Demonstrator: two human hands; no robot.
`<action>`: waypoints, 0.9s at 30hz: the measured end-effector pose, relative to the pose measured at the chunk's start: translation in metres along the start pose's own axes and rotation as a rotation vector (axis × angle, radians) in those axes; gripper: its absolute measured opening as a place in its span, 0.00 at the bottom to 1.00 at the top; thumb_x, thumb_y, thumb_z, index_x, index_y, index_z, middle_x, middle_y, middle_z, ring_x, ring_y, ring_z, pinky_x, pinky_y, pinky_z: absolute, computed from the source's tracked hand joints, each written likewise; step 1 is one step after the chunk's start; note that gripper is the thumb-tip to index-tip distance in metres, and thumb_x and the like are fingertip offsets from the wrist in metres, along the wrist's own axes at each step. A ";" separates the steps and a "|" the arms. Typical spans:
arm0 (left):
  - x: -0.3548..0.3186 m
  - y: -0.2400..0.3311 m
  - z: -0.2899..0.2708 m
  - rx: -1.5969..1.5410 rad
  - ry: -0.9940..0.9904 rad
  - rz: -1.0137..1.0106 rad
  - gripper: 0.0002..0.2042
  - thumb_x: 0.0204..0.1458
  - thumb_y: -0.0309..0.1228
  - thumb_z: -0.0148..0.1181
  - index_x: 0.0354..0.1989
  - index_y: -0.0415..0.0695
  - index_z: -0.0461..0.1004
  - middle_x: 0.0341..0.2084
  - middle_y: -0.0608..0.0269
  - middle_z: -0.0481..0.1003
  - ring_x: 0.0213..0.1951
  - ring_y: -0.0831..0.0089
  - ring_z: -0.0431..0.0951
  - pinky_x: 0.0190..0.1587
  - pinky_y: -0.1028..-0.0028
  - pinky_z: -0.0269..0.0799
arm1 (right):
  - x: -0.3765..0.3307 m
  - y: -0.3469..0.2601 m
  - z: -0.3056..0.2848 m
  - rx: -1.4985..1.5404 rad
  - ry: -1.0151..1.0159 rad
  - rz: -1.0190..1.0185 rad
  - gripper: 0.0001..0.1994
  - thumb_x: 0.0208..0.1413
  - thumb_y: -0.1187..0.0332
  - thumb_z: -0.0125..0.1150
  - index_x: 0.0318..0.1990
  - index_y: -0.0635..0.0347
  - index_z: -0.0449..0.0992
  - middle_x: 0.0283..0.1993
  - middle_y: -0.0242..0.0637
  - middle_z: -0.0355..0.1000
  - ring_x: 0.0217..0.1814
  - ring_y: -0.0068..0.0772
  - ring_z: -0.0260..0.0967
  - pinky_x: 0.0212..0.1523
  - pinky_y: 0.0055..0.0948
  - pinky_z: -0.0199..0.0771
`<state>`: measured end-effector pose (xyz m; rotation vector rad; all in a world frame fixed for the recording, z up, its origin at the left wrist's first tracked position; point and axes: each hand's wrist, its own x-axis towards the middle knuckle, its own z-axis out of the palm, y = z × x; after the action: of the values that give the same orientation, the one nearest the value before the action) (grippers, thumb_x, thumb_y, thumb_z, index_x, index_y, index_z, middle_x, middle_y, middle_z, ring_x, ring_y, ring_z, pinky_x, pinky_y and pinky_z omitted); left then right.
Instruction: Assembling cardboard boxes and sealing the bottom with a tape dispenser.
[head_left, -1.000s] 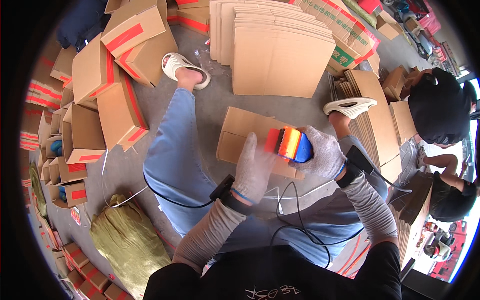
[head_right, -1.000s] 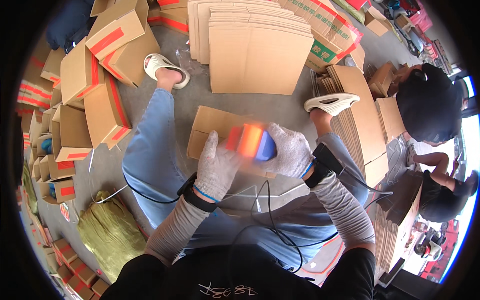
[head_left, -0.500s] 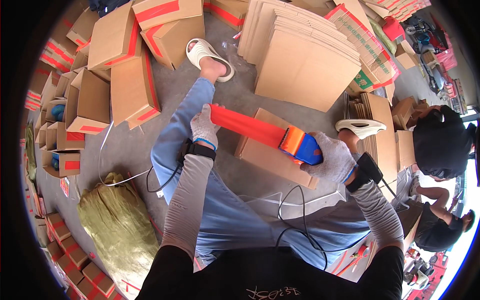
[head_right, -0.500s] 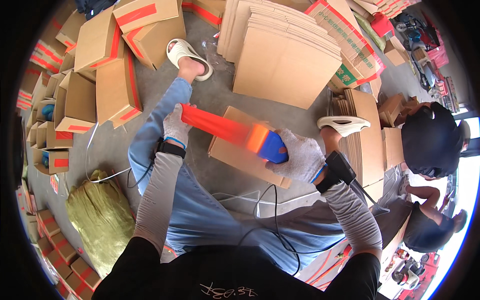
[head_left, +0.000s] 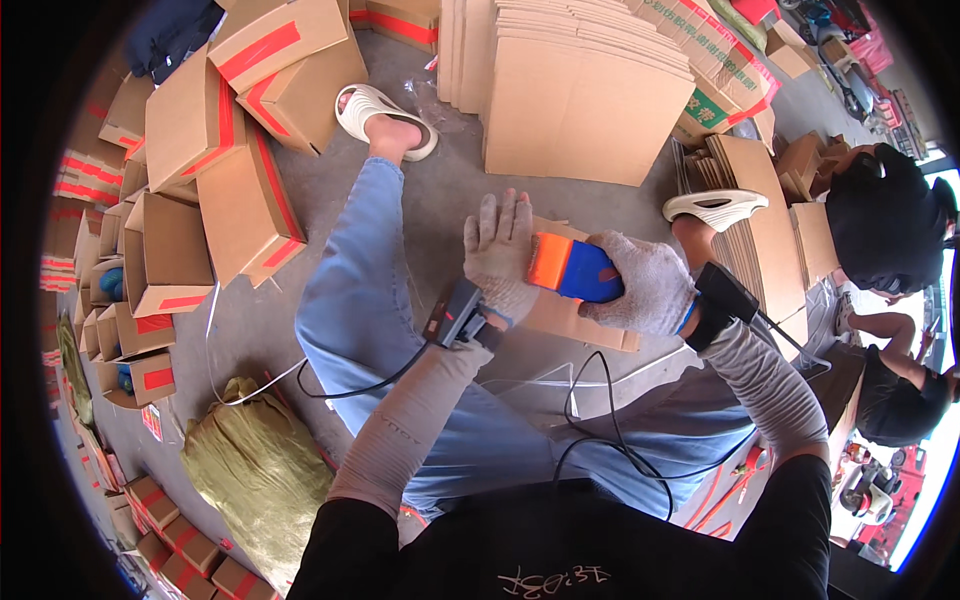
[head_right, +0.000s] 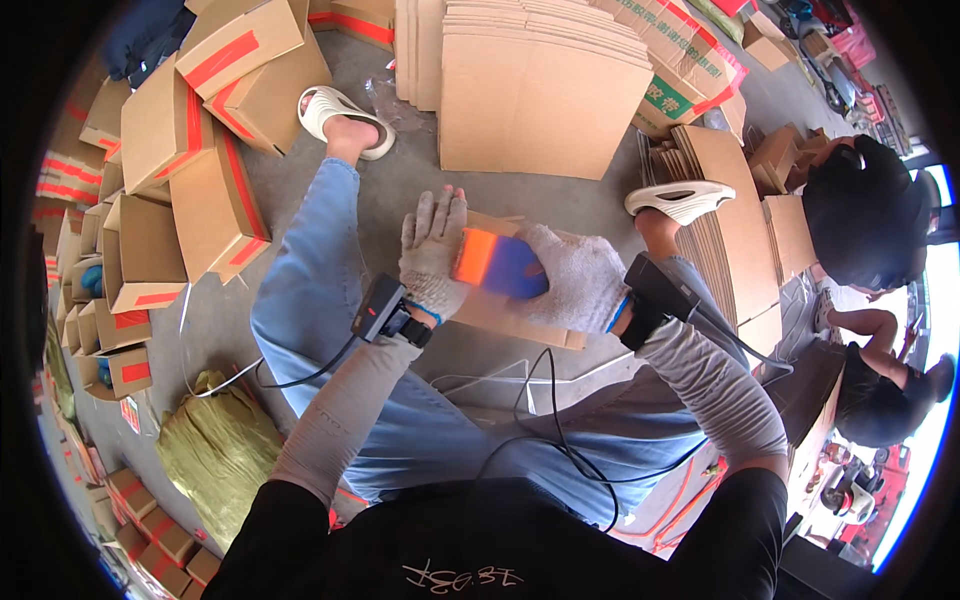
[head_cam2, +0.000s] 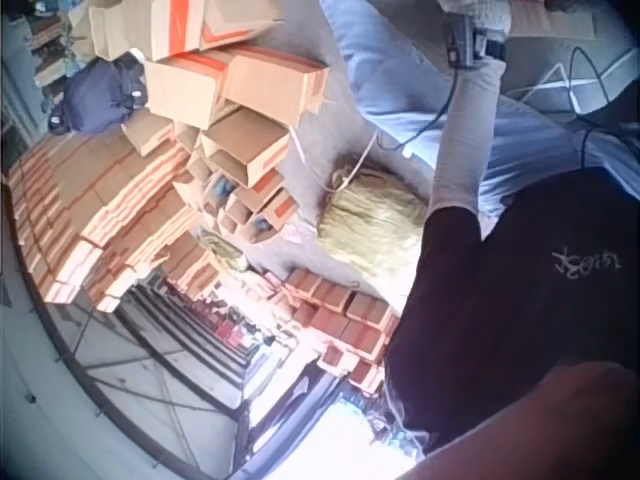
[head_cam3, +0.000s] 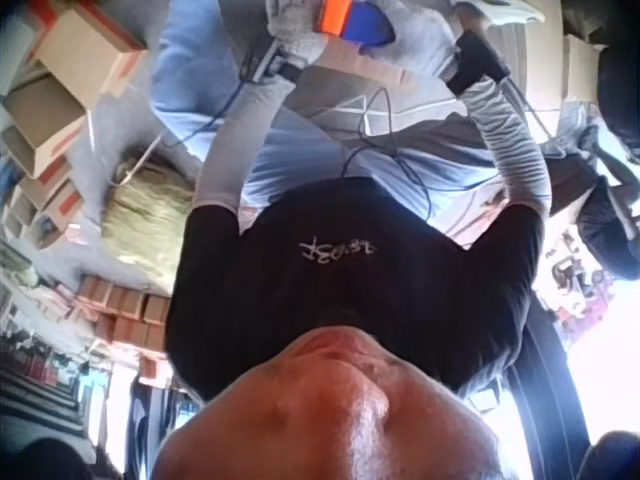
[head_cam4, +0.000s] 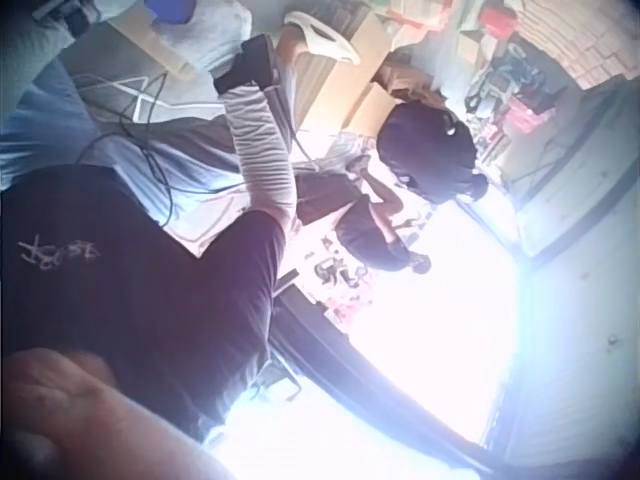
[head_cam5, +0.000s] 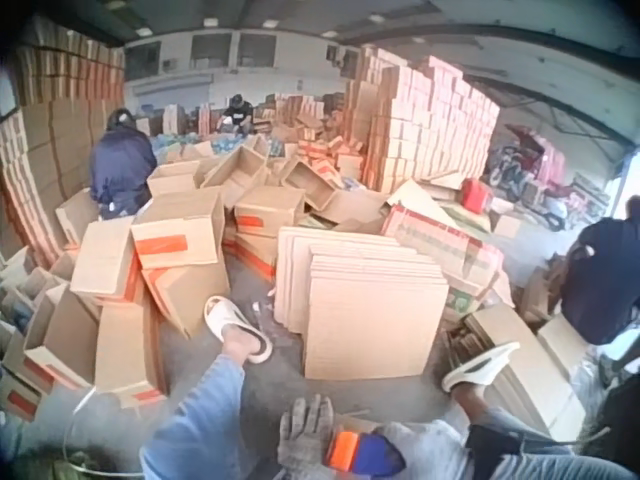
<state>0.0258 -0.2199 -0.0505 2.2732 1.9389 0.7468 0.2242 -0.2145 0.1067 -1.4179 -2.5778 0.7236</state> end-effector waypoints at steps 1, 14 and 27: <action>-0.005 0.006 0.007 0.256 0.018 0.044 0.32 0.63 0.45 0.47 0.72 0.40 0.56 0.72 0.50 0.57 0.73 0.55 0.55 0.69 0.53 0.56 | 0.005 -0.007 0.000 -0.026 -0.059 0.023 0.35 0.36 0.55 0.78 0.54 0.59 0.73 0.39 0.47 0.80 0.41 0.48 0.81 0.42 0.40 0.81; -0.001 0.009 -0.007 0.381 -0.089 0.030 0.32 0.64 0.45 0.48 0.73 0.42 0.56 0.74 0.55 0.55 0.73 0.58 0.56 0.68 0.53 0.58 | -0.050 0.066 -0.025 -0.213 -0.500 0.278 0.31 0.40 0.64 0.70 0.55 0.58 0.68 0.37 0.51 0.79 0.45 0.57 0.78 0.44 0.48 0.77; 0.011 0.018 -0.003 0.280 -0.136 0.114 0.32 0.63 0.43 0.52 0.72 0.39 0.57 0.72 0.51 0.57 0.72 0.55 0.57 0.65 0.58 0.63 | -0.145 0.248 0.142 0.042 -0.202 0.404 0.29 0.48 0.64 0.69 0.58 0.51 0.64 0.44 0.59 0.75 0.43 0.66 0.76 0.46 0.53 0.78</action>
<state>0.0419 -0.2137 -0.0383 2.5339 1.9725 0.3337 0.4501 -0.2723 -0.1136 -1.9741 -2.4150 1.0125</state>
